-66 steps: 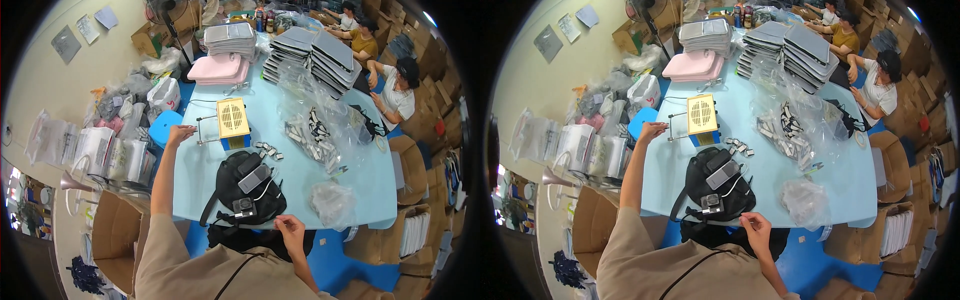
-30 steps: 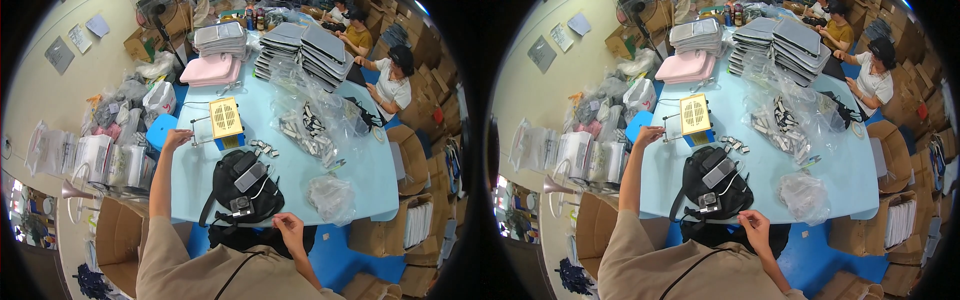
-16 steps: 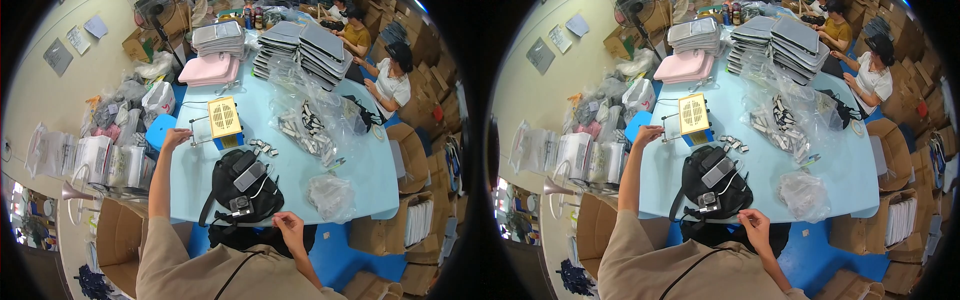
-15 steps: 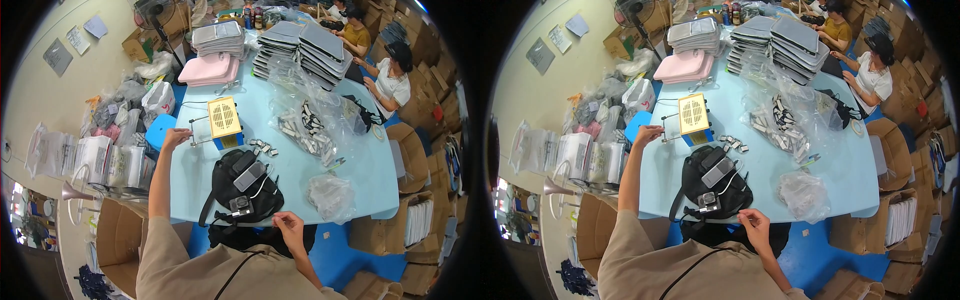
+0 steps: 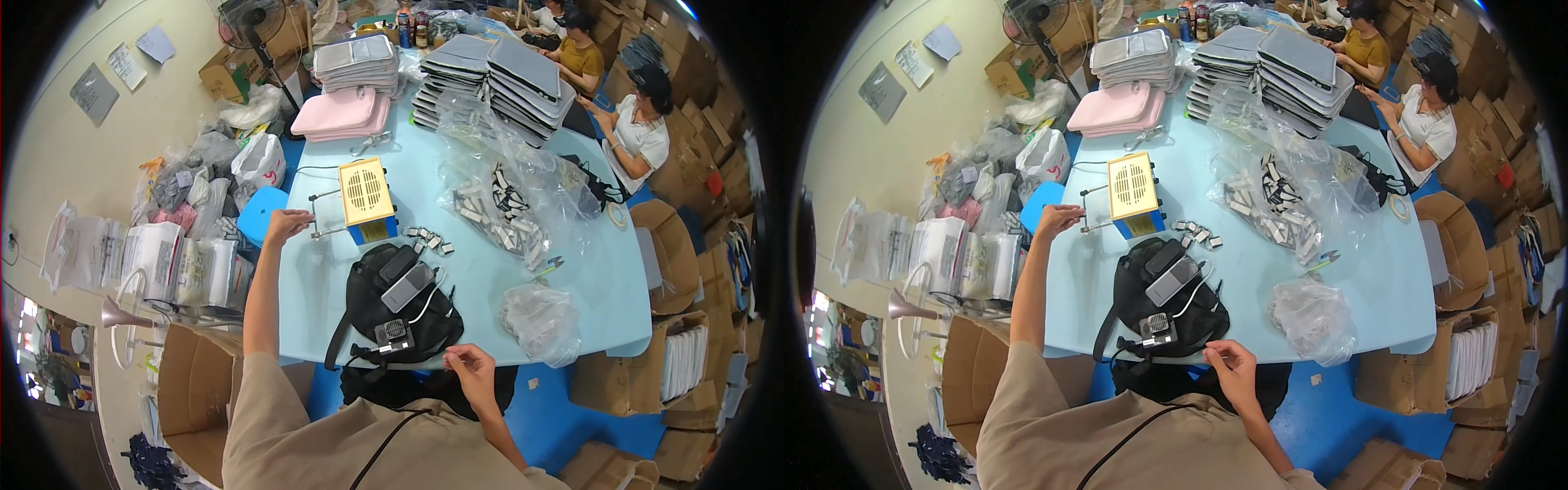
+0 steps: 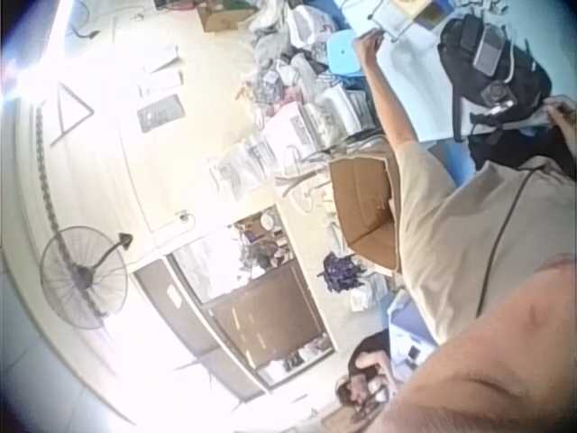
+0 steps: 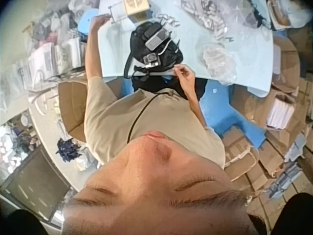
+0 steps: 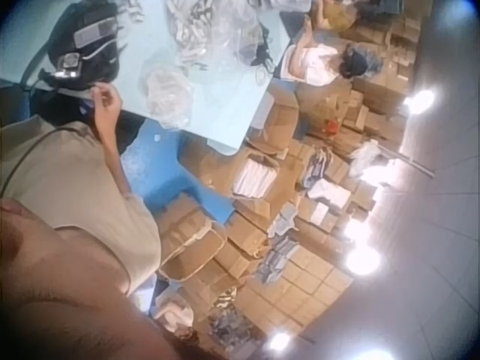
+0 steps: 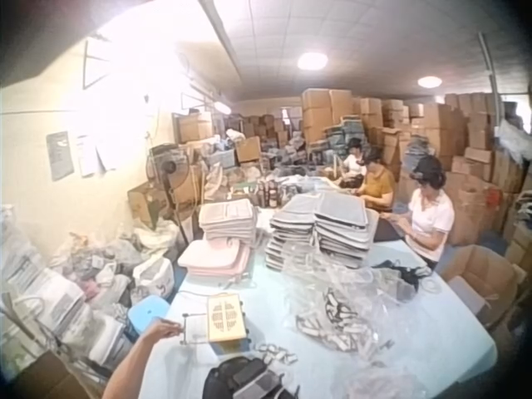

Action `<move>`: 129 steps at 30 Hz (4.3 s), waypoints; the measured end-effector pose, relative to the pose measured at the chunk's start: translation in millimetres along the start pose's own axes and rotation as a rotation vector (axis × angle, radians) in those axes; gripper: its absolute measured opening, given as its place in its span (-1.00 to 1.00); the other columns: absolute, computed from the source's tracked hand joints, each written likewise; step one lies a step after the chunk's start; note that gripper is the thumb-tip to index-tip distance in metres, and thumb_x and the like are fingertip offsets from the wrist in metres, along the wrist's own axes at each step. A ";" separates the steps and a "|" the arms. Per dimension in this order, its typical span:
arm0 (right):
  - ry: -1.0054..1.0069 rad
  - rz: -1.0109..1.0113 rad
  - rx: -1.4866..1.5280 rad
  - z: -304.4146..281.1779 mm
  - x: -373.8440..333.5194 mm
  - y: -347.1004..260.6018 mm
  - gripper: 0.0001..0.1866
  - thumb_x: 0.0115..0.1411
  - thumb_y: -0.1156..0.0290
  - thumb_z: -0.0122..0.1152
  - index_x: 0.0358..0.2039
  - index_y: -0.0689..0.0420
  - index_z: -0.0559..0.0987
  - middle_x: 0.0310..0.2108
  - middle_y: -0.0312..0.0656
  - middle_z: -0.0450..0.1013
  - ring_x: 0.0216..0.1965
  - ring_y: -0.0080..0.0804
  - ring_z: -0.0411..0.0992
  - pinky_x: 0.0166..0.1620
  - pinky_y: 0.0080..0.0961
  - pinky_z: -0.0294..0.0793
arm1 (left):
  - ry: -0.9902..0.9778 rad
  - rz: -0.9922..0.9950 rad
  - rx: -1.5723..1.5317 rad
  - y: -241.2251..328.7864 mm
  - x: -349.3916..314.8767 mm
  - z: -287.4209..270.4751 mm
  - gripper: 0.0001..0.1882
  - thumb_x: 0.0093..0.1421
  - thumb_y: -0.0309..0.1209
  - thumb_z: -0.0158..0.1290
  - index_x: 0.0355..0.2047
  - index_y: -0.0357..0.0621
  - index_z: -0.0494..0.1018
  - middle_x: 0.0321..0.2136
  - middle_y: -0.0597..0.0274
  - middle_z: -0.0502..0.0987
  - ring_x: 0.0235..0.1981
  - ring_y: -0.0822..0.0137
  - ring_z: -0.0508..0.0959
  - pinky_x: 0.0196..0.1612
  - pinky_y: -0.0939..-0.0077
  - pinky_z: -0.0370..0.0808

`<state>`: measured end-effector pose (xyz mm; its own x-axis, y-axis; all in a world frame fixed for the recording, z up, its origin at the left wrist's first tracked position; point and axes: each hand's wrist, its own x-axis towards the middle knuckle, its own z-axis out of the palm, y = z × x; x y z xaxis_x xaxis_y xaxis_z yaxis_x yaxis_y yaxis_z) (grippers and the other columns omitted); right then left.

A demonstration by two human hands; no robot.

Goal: Assembling small black plastic components on a workbench in a workshop.

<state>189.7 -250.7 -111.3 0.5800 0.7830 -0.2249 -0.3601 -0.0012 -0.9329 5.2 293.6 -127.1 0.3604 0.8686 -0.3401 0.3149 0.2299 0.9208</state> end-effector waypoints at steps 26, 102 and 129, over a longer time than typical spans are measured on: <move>-0.170 -0.260 -0.159 62.5 8.9 -41.6 -0.86 0.32 0.54 0.27 -0.14 0.29 0.62 -0.25 -0.22 0.61 -0.24 -0.58 0.56 -0.11 -0.60 0.52 | -0.174 0.337 -0.260 39.4 -294.6 109.0 -0.73 0.14 -0.60 0.32 -0.13 -0.38 0.60 -0.37 0.11 0.70 -0.33 0.47 0.65 -0.17 0.63 0.54; -0.022 -0.490 -0.007 74.1 -9.8 -50.8 -0.64 0.16 0.75 0.34 -0.03 0.28 0.52 -0.23 -0.18 0.57 -0.23 -0.53 0.56 -0.09 -0.58 0.56 | -0.249 0.427 -0.544 -18.9 -368.4 194.8 -0.73 0.16 -0.71 0.26 -0.13 -0.33 0.50 -0.26 0.06 0.67 -0.20 0.35 0.63 -0.05 0.50 0.55; -0.231 -0.433 -0.296 29.2 -10.3 -48.0 -0.86 0.17 0.64 0.37 -0.23 0.33 0.67 -0.25 -0.12 0.59 -0.31 -0.44 0.55 -0.17 -0.56 0.54 | -0.423 0.287 -0.401 -5.0 -357.2 168.3 -0.29 -0.01 -0.74 0.37 0.17 -0.25 0.37 -0.06 0.09 0.58 -0.27 0.52 0.57 -0.20 0.66 0.50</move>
<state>179.7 -240.5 -56.0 0.4421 0.8666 0.2313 0.1143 0.2014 -0.9728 22.7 -91.7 -42.3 0.7220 0.6908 -0.0400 -0.1683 0.2315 0.9582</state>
